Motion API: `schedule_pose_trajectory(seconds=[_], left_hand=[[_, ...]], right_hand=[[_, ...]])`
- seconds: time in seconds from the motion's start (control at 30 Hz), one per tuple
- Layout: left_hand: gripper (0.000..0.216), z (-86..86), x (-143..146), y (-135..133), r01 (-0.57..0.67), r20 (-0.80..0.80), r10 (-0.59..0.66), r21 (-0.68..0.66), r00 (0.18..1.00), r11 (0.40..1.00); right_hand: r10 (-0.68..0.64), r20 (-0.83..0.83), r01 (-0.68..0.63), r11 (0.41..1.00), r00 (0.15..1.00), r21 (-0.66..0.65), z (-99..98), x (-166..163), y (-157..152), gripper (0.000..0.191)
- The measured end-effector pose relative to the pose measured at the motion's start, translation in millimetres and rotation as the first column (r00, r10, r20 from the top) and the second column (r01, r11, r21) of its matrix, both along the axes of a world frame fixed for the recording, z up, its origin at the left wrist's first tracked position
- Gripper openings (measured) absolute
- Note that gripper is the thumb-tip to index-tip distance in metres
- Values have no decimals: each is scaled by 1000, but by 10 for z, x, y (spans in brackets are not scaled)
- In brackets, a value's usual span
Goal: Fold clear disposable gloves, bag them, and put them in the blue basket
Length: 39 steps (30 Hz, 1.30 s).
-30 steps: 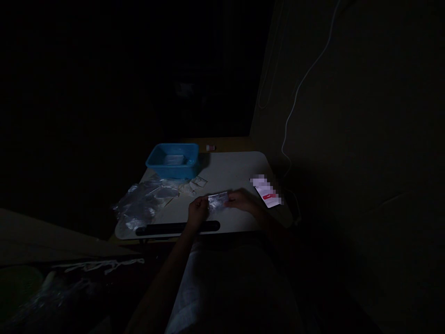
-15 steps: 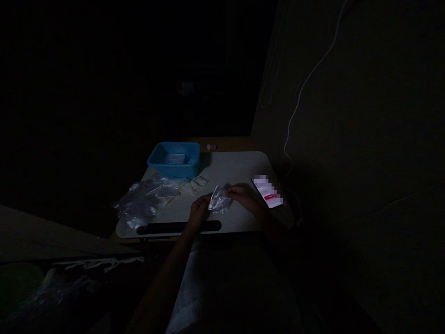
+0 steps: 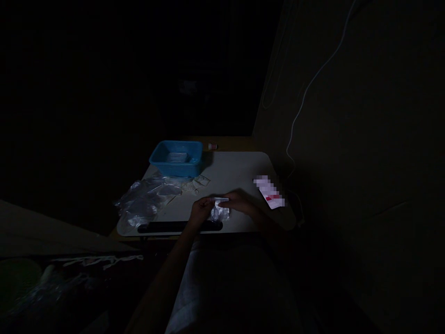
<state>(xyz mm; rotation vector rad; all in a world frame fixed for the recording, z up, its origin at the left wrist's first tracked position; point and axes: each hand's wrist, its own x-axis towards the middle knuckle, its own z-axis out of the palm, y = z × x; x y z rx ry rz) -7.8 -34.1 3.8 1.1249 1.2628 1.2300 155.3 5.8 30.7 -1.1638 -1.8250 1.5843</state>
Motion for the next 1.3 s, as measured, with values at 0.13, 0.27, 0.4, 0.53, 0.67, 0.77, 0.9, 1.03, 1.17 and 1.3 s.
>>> schedule_pose_trajectory(seconds=[0.13, 0.27, 0.4, 0.53, 0.67, 0.77, 0.9, 1.03, 1.17, 1.3], left_hand=[[26, -23, 2, 7, -47, 19, 48, -8, 999, 999], [27, -40, 6, 6, -41, 19, 41, 0, 999, 999], [27, -21, 7, -3, 11, -16, -10, 9, 1000, 1000], [30, -7, 7, 5, 30, -56, -29, 14, 998, 999], [29, -46, 3, 25, -9, -82, 10, 21, 997, 1000], [27, -69, -3, 29, -36, -64, 37, 15, 997, 999], [27, -76, -11, 25, -87, -60, 90, 52, 994, 995], [29, -82, -17, 26, -112, -90, 117, 65, 989, 992], [29, -58, -11, 17, -108, -95, 115, 81, 989, 991], [29, -38, 3, 0, -92, -51, 95, 57, 994, 994]], right_hand=[[-5, -35, 4, 999, 999, -47, -48, 16, 2, 27], [-122, -49, 122, 992, 991, 5, -64, 54, 11, 17], [-231, -46, 233, 970, 972, 63, -71, 49, 35, 15], [-147, 6, 147, 988, 989, 50, -95, 4, 63, 20], [-95, 21, 95, 995, 995, 13, -89, -2, 45, 18], [-71, 31, 73, 996, 997, -57, -43, 33, 6, 15], [-53, 66, 58, 995, 996, -78, 38, 98, -23, 11], [-98, 68, 100, 995, 993, -30, 58, 139, -3, 14], [-159, 21, 159, 987, 987, 8, 5, 142, 25, 14], [-229, -10, 229, 973, 973, 12, -49, 142, 43, 15]])
